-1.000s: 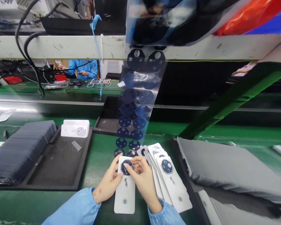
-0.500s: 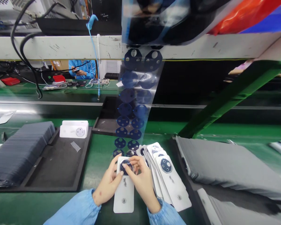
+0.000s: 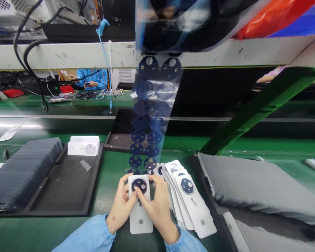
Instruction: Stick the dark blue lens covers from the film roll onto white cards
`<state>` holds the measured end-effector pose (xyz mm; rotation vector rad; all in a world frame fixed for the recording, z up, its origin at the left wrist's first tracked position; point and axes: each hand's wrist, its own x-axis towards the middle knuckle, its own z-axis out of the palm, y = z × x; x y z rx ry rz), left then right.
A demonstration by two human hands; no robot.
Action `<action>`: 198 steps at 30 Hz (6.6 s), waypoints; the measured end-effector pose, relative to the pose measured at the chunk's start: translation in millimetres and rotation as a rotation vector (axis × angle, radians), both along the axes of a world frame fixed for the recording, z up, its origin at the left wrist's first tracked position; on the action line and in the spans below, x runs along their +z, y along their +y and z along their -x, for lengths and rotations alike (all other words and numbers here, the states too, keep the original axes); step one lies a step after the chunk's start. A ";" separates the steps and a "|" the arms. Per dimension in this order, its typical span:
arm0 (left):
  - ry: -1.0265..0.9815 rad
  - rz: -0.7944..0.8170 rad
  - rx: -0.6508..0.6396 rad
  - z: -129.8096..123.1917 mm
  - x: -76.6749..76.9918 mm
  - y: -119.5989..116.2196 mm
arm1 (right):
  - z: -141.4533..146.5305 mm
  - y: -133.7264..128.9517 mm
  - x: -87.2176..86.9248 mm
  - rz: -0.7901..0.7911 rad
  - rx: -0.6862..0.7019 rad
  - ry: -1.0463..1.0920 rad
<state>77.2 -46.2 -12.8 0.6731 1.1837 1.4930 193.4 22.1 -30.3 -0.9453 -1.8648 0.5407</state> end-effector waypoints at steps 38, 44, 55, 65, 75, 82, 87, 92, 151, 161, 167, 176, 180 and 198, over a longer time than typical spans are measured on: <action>-0.102 0.014 -0.051 11.5 -1.4 0.3 | -0.1 6.7 13.2 0.987 0.558 0.551; -0.055 0.020 -0.097 5.1 0.9 -2.7 | 1.8 5.7 11.3 0.960 0.425 0.557; 0.003 0.034 -0.116 1.6 4.5 -5.5 | 2.3 5.5 11.8 0.943 0.410 0.655; -0.057 0.037 -0.094 6.8 11.8 0.2 | -3.2 8.2 18.7 1.030 0.522 0.636; -0.104 0.039 -0.067 12.6 6.5 2.3 | -6.3 17.3 14.0 1.017 0.692 0.551; -0.054 -0.046 -0.065 13.3 3.2 1.6 | -4.0 1.8 8.9 0.612 0.487 0.243; -0.029 -0.075 -0.005 10.6 7.0 -3.2 | -2.7 -35.4 -10.9 0.115 0.126 -0.095; 0.071 -0.170 -0.054 1.8 10.7 -9.2 | -10.7 -38.5 -13.7 -0.041 -0.026 -0.158; 0.327 -0.077 -0.102 59.1 -0.9 22.1 | 1.6 35.0 23.9 -0.357 0.325 -0.384; 0.608 -0.172 0.067 33.7 7.6 16.4 | 4.3 33.9 15.0 -0.517 0.274 -0.301; 0.534 -0.186 0.014 32.9 2.3 13.3 | 2.6 31.2 14.2 -0.578 0.267 -0.173; 0.405 -0.160 0.029 26.0 8.6 12.6 | -1.6 21.1 12.9 -0.579 0.206 0.030; 0.352 -0.120 0.017 25.5 4.6 12.3 | -0.1 20.3 17.7 -0.538 0.188 -0.003; 0.511 -0.072 0.340 55.5 2.5 19.8 | -3.8 13.5 26.8 0.550 0.728 0.242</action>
